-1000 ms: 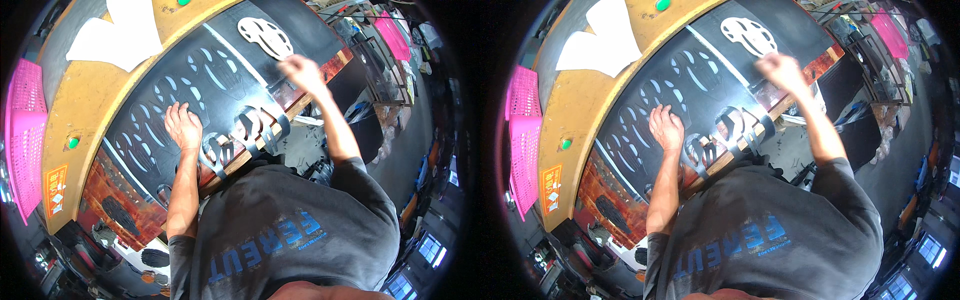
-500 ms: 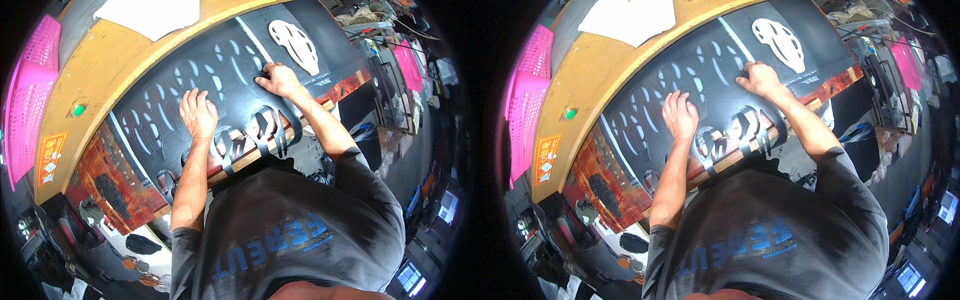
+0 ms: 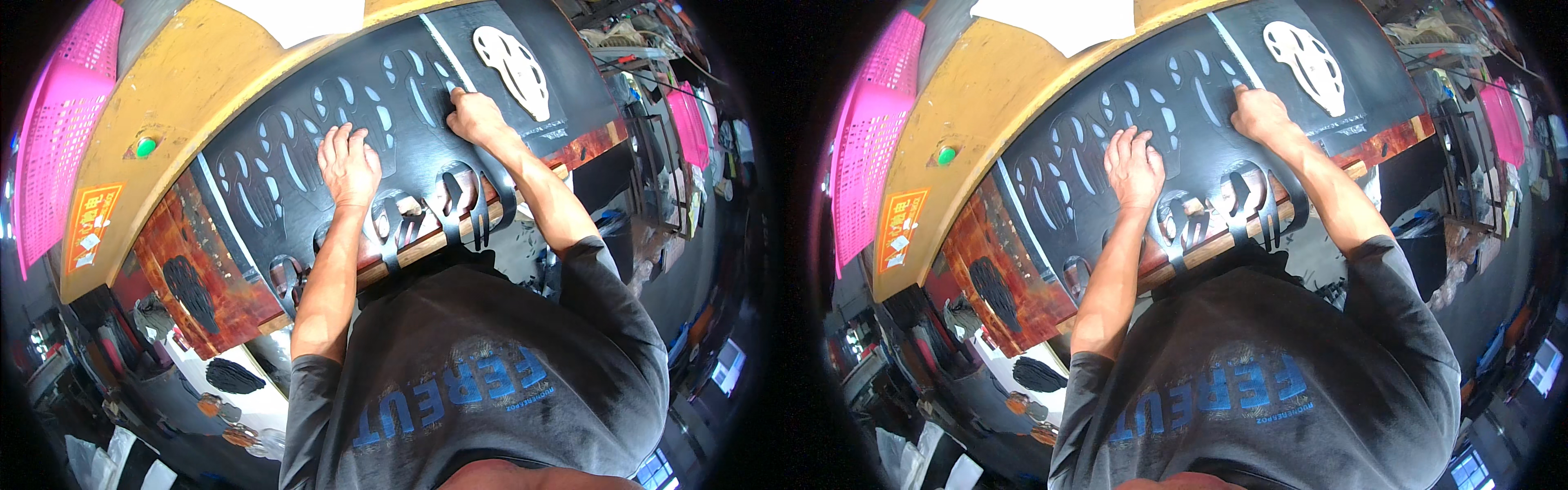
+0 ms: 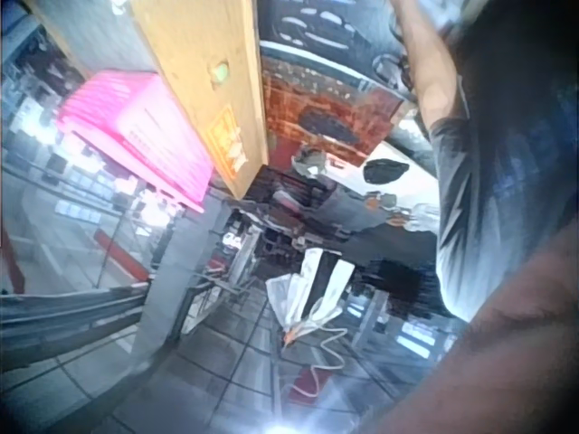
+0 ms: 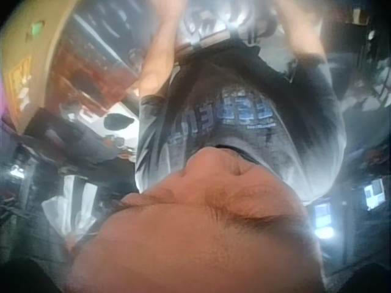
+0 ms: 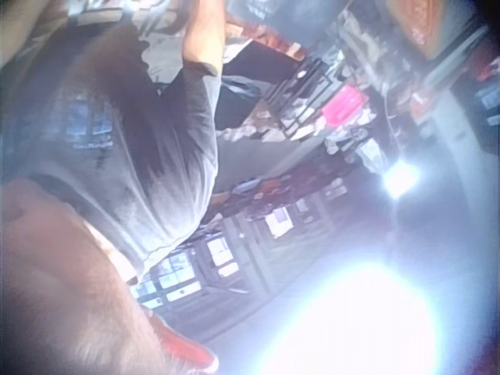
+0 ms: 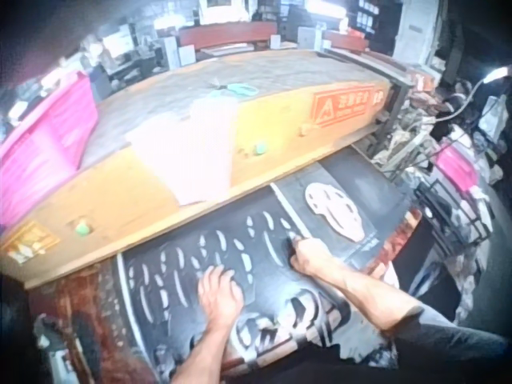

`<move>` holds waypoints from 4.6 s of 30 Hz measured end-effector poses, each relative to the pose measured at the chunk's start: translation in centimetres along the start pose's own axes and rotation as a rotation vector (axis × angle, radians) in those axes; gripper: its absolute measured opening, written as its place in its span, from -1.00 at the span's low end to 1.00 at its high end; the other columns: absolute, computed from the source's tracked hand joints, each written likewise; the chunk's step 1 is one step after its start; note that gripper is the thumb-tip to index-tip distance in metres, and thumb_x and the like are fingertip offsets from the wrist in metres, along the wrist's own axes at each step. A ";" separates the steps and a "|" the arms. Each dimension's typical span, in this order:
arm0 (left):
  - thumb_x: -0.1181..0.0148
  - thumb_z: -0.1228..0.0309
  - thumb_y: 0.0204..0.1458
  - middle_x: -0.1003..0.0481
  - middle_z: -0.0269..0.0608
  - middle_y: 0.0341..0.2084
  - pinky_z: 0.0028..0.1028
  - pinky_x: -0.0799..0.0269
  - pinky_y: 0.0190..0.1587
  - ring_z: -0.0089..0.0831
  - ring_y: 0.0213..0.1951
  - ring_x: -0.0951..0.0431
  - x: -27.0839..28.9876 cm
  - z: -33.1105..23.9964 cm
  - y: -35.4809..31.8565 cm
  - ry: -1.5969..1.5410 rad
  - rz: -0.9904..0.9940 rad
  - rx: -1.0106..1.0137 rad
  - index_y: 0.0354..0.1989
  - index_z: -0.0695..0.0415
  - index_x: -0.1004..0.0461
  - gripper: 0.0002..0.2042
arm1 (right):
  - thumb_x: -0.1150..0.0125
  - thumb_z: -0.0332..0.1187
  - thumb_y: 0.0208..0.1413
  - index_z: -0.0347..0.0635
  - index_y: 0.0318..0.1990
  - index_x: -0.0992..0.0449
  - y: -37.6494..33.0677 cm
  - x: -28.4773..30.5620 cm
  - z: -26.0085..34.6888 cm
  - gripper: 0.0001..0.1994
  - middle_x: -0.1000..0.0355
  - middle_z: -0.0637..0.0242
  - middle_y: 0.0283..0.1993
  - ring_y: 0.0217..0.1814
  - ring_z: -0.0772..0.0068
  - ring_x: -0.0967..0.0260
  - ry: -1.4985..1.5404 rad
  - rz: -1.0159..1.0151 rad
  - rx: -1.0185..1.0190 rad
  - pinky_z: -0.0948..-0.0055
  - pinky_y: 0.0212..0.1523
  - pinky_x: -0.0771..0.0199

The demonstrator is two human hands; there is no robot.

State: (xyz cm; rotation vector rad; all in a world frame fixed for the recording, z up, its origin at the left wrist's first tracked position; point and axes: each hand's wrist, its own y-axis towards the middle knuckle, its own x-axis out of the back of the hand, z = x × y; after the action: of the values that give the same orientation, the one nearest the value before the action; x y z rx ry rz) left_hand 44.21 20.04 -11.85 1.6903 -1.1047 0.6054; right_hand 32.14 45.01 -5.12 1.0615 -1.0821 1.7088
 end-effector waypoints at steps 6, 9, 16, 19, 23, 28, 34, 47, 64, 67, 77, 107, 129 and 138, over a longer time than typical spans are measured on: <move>-0.27 0.40 0.02 -0.51 -0.11 0.16 0.07 -0.19 0.44 -0.01 0.34 -0.39 0.2 0.4 -0.1 -0.035 0.001 0.010 0.00 0.04 -0.62 -0.68 | -0.24 -0.37 0.13 -0.27 0.07 -0.55 -0.6 -0.9 -0.8 -0.65 -0.63 -0.24 -0.07 0.08 -0.27 -0.61 0.128 -0.062 -0.006 -0.04 0.18 -0.58; -0.26 0.41 0.05 -0.52 -0.15 0.18 0.02 -0.23 0.43 -0.04 0.34 -0.40 0.3 0.3 -0.1 -0.031 -0.012 0.031 0.01 0.01 -0.63 -0.69 | -0.25 -0.38 0.17 -0.23 0.07 -0.56 -1.3 -1.4 -1.9 -0.69 -0.62 -0.20 -0.06 0.04 -0.25 -0.62 0.276 -0.090 -0.009 0.00 0.16 -0.60; -0.23 0.40 0.10 -0.53 -0.13 0.19 0.01 -0.21 0.44 -0.04 0.35 -0.40 0.4 0.0 0.1 -0.019 0.006 0.029 -0.01 0.06 -0.64 -0.73 | -0.24 -0.38 0.19 -0.22 -0.02 -0.69 -2.4 -1.9 -4.2 -0.74 -0.59 -0.12 -0.11 -0.03 -0.17 -0.62 0.385 -0.164 0.039 0.10 0.12 -0.62; -0.24 0.40 0.09 -0.52 -0.13 0.19 0.01 -0.20 0.44 -0.04 0.35 -0.39 0.4 0.0 0.2 -0.007 0.016 0.029 -0.01 0.07 -0.63 -0.72 | -0.28 -0.35 0.19 -0.24 -0.01 -0.68 -2.0 -1.3 -4.0 -0.73 -0.59 -0.13 -0.08 0.00 -0.18 -0.62 0.323 -0.129 0.024 0.08 0.13 -0.60; -0.26 0.39 0.08 -0.51 -0.12 0.18 0.04 -0.18 0.45 -0.04 0.35 -0.38 0.3 0.0 0.2 0.000 0.009 0.017 0.01 0.06 -0.62 -0.70 | -0.35 -0.31 0.18 -0.27 -0.02 -0.65 -1.8 -0.6 -3.3 -0.71 -0.58 -0.16 -0.07 0.01 -0.20 -0.60 0.312 -0.018 -0.033 0.03 0.12 -0.57; -0.23 0.38 0.11 -0.52 -0.14 0.20 0.02 -0.18 0.45 -0.04 0.36 -0.39 0.3 -0.1 0.1 0.022 0.025 0.016 0.05 0.04 -0.62 -0.69 | -0.36 -0.29 0.19 -0.34 -0.01 -0.61 -1.7 -0.2 -2.9 -0.68 -0.59 -0.20 -0.07 0.02 -0.25 -0.59 0.311 -0.044 -0.018 0.01 0.12 -0.58; -0.23 0.38 0.14 -0.51 -0.13 0.22 0.02 -0.16 0.47 -0.05 0.38 -0.37 0.6 -0.3 0.2 0.030 0.059 0.022 0.05 0.05 -0.62 -0.70 | -0.29 -0.33 0.15 -0.34 0.04 -0.59 -0.3 -0.1 -1.7 -0.65 -0.62 -0.25 -0.04 0.10 -0.23 -0.61 0.127 0.031 -0.032 0.00 0.18 -0.59; -0.26 0.41 0.07 -0.51 -0.12 0.19 0.03 -0.18 0.46 -0.04 0.36 -0.38 0.3 0.0 0.1 -0.021 0.023 0.031 0.01 0.06 -0.62 -0.70 | -0.27 -0.36 0.17 -0.22 0.00 -0.65 -1.2 -0.8 -2.1 -0.72 -0.62 -0.16 -0.03 0.04 -0.21 -0.62 0.188 -0.076 0.154 0.01 0.14 -0.61; -0.24 0.36 0.09 -0.50 -0.14 0.20 0.06 -0.17 0.45 -0.06 0.37 -0.36 -0.2 0.1 0.1 0.039 0.044 0.018 0.02 0.03 -0.63 -0.70 | -0.36 -0.39 0.17 -0.23 -0.08 -0.59 -1.1 -1.0 -3.9 -0.79 -0.62 -0.01 -0.18 -0.07 -0.05 -0.63 0.295 -0.011 0.021 0.13 0.01 -0.60; -0.24 0.36 0.08 -0.50 -0.14 0.20 0.06 -0.16 0.45 -0.04 0.37 -0.36 -0.1 0.2 0.0 0.052 0.056 0.011 0.03 0.03 -0.63 -0.69 | -0.32 -0.47 0.21 -0.24 -0.16 -0.55 -2.5 -1.8 -4.6 -0.90 -0.55 0.01 -0.20 -0.12 -0.05 -0.61 0.285 -0.177 0.191 0.12 -0.04 -0.59; -0.23 0.40 0.09 -0.52 -0.14 0.20 0.01 -0.19 0.45 -0.02 0.36 -0.38 -0.4 0.4 -0.1 0.073 0.046 -0.014 0.02 0.02 -0.63 -0.70 | -0.34 -0.51 0.24 -0.24 -0.15 -0.59 -16.5 -2.8 -10.2 -0.92 -0.52 0.46 -0.29 -0.21 0.63 -0.45 0.982 0.039 -0.042 0.49 -0.14 -0.49; -0.11 0.17 0.44 -0.57 -0.20 -0.57 -0.25 -0.52 -0.28 -0.34 -0.46 -0.61 24.4 12.9 -23.7 -0.517 0.353 1.034 -0.20 0.25 -0.64 -0.64 | -0.38 -0.15 0.28 -0.29 -0.20 -0.68 -17.4 -8.2 -12.6 -0.69 -0.62 0.23 -0.31 -0.22 0.44 -0.51 0.323 -0.076 -0.413 0.32 -0.05 -0.50; -0.30 0.18 0.35 -0.63 -0.28 -0.09 -0.40 -0.56 -0.02 -0.48 -0.10 -0.63 21.2 19.6 -18.2 -1.636 0.384 1.075 0.14 0.19 -0.56 -0.64 | -0.45 -0.23 0.13 -0.25 0.37 -0.48 -13.1 -13.0 29.8 -0.35 -0.46 0.14 0.37 0.46 0.00 -0.31 0.092 0.082 0.999 0.03 0.42 -0.30; -0.11 0.26 0.45 -0.65 0.05 0.01 -0.21 -0.68 0.08 -0.15 0.03 -0.71 21.4 16.7 -17.4 -1.879 0.237 1.165 0.24 0.31 -0.46 -0.62 | -0.40 -0.17 0.26 -0.21 0.31 -0.56 -11.4 -12.7 29.3 -0.47 -0.58 0.13 0.23 0.28 0.03 -0.47 0.261 0.076 1.057 0.06 0.37 -0.37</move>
State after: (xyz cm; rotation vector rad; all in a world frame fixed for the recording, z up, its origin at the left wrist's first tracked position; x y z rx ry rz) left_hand 67.67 -1.91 -9.22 3.2330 -2.4749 -0.7356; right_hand 52.86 18.25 -6.36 1.3354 0.0286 2.4572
